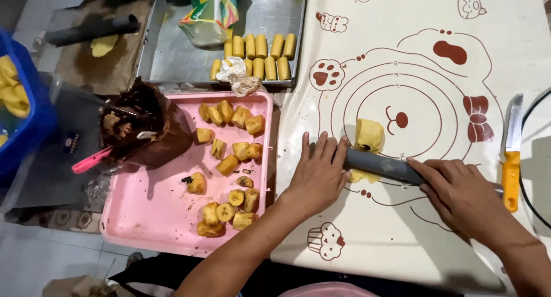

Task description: Prepare banana chocolate rolls by cutting fruit and rolling it in dough

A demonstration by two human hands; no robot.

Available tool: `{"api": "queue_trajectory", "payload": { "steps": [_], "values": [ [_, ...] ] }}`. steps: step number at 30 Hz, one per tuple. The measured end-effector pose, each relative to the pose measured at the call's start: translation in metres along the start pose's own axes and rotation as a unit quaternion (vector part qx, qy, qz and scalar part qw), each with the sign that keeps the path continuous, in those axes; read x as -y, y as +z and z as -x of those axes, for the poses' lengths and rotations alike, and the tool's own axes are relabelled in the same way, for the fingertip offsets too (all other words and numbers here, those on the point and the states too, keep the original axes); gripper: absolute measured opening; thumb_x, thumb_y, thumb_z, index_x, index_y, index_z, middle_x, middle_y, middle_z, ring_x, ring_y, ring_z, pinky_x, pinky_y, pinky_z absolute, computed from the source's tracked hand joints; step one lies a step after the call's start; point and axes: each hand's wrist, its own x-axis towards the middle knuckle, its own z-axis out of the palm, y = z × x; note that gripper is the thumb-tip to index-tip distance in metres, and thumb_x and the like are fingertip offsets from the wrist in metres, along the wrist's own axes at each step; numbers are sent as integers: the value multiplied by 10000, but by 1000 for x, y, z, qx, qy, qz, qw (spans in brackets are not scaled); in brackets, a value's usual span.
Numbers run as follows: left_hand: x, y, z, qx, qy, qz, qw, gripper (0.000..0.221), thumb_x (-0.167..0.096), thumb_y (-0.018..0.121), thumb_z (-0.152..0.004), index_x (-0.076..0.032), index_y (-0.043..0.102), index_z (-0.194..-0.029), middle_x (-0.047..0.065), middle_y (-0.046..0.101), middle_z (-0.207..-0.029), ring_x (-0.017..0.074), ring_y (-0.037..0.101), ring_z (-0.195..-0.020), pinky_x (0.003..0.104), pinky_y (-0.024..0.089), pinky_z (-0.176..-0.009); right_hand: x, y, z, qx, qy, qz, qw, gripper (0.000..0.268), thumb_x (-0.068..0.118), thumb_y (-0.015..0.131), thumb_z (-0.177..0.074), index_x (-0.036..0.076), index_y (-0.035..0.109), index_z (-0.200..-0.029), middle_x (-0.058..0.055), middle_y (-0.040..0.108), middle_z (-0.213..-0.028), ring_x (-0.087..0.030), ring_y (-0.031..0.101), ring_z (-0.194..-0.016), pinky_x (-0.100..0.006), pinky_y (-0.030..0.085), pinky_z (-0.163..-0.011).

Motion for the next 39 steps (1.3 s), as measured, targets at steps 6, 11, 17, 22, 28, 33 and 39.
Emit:
{"api": "queue_trajectory", "payload": {
  "steps": [6,11,17,22,28,33,39],
  "values": [
    [-9,0,18,4,7,53,999,781,-351,461,-973,139,218,-1531,344,169,-1632,447,104,-1545,553,35,-1242,24,3,12,-104,1,83,991,577,338,583,-900,260,538,-1470,-42,593,-1477,-201,637,-1175,-372,468,-1025],
    [-18,-10,36,21,21,78,997,810,-340,492,-966,181,203,-1515,401,152,-1608,483,68,-1539,556,12,-1246,19,45,38,-125,-7,106,986,548,264,532,-934,305,514,-1481,-150,507,-1622,-271,480,-1508,-498,319,-1224],
    [-30,-13,63,22,15,81,996,810,-371,481,-970,177,237,-1515,364,127,-1639,452,42,-1554,535,8,-1240,36,50,73,-93,9,113,989,756,150,514,-822,412,376,-1518,-77,396,-1670,-302,340,-1577,-642,278,-1300],
    [-36,-12,68,26,33,22,999,720,-333,476,-958,186,354,-1444,425,217,-1579,546,142,-1505,694,-3,-1181,42,37,78,-75,79,25,994,482,470,609,-834,409,625,-1311,122,574,-1477,-173,547,-1256,-408,414,-1137],
    [-37,-23,57,-28,58,-1,998,456,-93,583,-894,122,492,-1287,243,553,-1037,402,502,-981,737,136,-1173,51,8,59,-33,92,36,995,574,439,593,-890,348,546,-1455,117,667,-1189,-119,627,-880,-328,447,-810],
    [-31,-34,51,-53,83,29,995,466,-67,627,-849,62,484,-1274,281,485,-1156,487,431,-1185,735,163,-1167,68,3,66,-97,34,76,992,573,370,621,-886,311,563,-1453,96,646,-1195,-111,581,-878,-328,422,-845],
    [-34,-44,40,50,26,136,989,480,-90,608,-913,9,507,-1372,198,575,-1052,308,578,-902,455,478,-911,60,-13,36,-184,-15,79,980,583,308,690,-867,292,583,-1441,-5,666,-1361,-204,581,-1235,-465,335,-1137]
  ]
}}
